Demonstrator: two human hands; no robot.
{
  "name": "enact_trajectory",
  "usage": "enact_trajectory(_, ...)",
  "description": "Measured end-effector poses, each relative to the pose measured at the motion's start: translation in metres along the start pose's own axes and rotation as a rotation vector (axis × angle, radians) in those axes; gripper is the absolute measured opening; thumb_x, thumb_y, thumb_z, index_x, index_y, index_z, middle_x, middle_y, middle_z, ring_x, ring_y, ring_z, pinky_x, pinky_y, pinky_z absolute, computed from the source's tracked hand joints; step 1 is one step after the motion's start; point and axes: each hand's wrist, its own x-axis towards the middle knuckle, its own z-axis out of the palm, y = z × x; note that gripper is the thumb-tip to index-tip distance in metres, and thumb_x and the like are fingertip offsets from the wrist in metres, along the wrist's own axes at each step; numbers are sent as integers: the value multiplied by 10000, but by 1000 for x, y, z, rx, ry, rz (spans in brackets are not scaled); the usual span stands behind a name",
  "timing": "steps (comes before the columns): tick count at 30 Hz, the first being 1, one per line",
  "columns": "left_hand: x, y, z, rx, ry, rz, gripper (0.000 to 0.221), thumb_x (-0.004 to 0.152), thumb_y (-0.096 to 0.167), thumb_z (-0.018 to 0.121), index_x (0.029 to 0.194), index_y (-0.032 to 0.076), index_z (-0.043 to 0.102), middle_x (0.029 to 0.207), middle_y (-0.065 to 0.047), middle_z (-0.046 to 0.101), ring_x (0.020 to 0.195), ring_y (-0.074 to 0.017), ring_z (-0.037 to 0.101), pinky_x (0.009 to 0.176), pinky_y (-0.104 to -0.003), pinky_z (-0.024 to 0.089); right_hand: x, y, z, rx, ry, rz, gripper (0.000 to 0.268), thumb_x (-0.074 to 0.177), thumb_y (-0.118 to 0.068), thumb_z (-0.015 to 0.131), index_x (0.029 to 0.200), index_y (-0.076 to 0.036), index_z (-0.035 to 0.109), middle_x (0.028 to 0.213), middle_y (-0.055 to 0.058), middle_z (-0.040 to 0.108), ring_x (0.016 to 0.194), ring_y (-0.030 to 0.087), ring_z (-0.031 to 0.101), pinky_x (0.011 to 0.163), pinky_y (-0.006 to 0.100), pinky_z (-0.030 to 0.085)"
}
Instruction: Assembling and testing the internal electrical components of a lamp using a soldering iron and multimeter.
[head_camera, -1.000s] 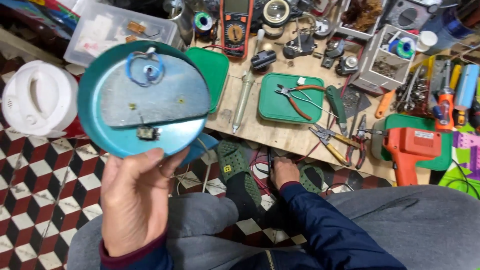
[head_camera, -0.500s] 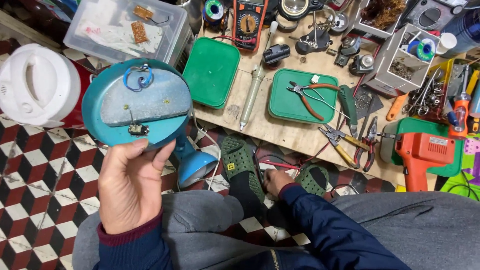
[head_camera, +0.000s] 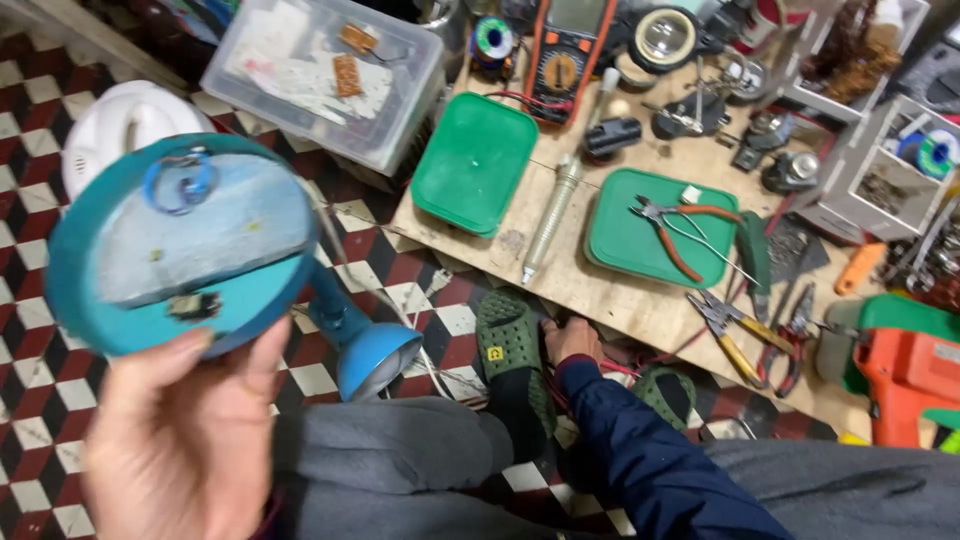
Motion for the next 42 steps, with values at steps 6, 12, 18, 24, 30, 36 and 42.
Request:
enact_trajectory(6, 4, 33, -29, 217, 162, 79, 750, 931, 128, 622, 1675, 117, 529, 1411, 4, 760, 1239, -127, 789, 1115, -344, 698, -2, -8, 7, -140, 32, 12, 419, 940, -392, 725, 1128, -33, 834, 1170, 252, 814, 1086, 490, 763, 971, 536, 606)
enact_trajectory(12, 15, 24, -51, 10, 185, 49, 765, 886, 35, 707, 1623, 65, 506, 1501, -108, 720, 1305, -220, 784, 1091, -361, 719, -35, 12, -14, 4, -13, -444, 293, 818, -291, 746, 1059, -130, 789, 1124, 134, 748, 955, 399, 727, 898, 482, 591)
enact_trajectory(18, 17, 22, -60, -137, 217, 64, 766, 830, -25, 704, 1569, 23, 509, 1474, -174, 649, 1218, -270, 755, 1077, -404, 701, -75, -7, -49, 376, -128, -707, 99, 826, -53, 691, 895, -118, 719, 782, -11, 713, 680, 168, 599, 681, 305, 521)
enact_trajectory(24, 24, 15, -69, -199, 190, 6, 700, 840, -31, 660, 1528, 25, 543, 1430, -163, 659, 1206, -271, 702, 1067, -408, 656, -147, -70, -131, 519, -483, -685, 84, 961, -57, 725, 1019, -63, 786, 875, -2, 761, 754, 94, 607, 748, 238, 511)
enact_trajectory(30, 24, 18, -55, -157, 320, -41, 573, 850, 10, 621, 1421, 32, 579, 1384, -141, 643, 1195, -235, 669, 1159, -427, 585, -179, -151, -197, 328, -466, -718, 508, 1080, -218, 576, 1551, -45, 659, 749, 66, 796, 592, 158, 725, 556, 291, 627)
enact_trajectory(36, 22, 22, -46, -227, 410, -123, 367, 828, -14, 688, 1192, 21, 656, 1078, -73, 678, 973, -250, 752, 1097, -548, 682, -183, -191, -219, 1034, -722, -472, 510, 999, -85, 611, 1456, 140, 591, 1056, 251, 822, 727, 209, 809, 609, 303, 679)
enact_trajectory(42, 17, 29, -43, -238, 429, -118, 317, 842, -12, 693, 1149, 35, 627, 1057, -56, 635, 1002, -242, 739, 1122, -549, 669, -174, -196, -145, 578, -708, -546, 598, 1027, -7, 485, 1597, 169, 450, 936, 279, 810, 427, 200, 669, 356, 311, 543)
